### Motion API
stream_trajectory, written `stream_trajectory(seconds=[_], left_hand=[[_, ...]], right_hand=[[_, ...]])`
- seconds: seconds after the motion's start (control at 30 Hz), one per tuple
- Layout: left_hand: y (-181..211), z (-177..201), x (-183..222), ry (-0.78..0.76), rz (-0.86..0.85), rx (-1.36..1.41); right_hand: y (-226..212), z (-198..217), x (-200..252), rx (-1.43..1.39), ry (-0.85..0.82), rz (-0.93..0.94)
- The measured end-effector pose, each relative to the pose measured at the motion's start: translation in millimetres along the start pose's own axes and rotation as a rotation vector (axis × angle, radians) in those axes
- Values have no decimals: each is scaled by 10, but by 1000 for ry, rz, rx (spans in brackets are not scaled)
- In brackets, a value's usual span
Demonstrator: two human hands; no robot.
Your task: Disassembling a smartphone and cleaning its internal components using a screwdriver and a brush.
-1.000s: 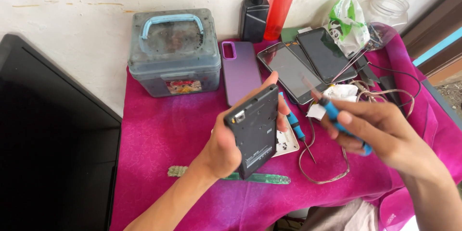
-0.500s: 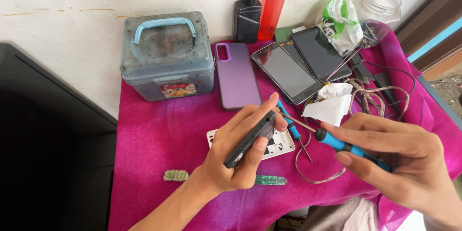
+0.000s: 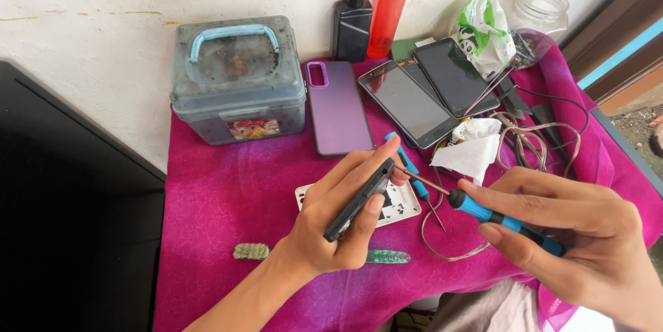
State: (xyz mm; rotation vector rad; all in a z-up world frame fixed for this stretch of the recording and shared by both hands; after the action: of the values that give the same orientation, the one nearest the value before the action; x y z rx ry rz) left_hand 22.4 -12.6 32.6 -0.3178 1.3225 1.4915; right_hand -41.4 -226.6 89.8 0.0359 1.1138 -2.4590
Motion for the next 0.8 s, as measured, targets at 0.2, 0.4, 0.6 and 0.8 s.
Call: stream_trajectory(seconds=[0.2, 0.4, 0.6, 0.8], left_hand=[[10, 15, -8, -12, -14, -84], [33, 8, -8, -31, -23, -101], [26, -7, 15, -24, -89, -204], [19, 26, 43, -49, -227, -351]], right_hand=[[-55, -3, 8, 28, 15, -23], [-95, 3, 27, 43, 26, -9], [-148, -9, 63, 100, 41, -2], [219, 40, 129, -299, -183, -297]])
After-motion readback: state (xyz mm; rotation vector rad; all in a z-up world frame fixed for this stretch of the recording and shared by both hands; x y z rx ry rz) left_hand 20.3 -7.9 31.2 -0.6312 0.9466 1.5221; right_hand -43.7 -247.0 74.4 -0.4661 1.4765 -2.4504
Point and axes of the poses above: each hand's wrist, its own x-axis away from the middle knuckle, its own z-axis out of the back of the hand, y = z × x, the point moved 4 cm from there along -x, towards the middle knuckle, and after that the axes turned 14 degrees about -y, right-handed, at the moved point
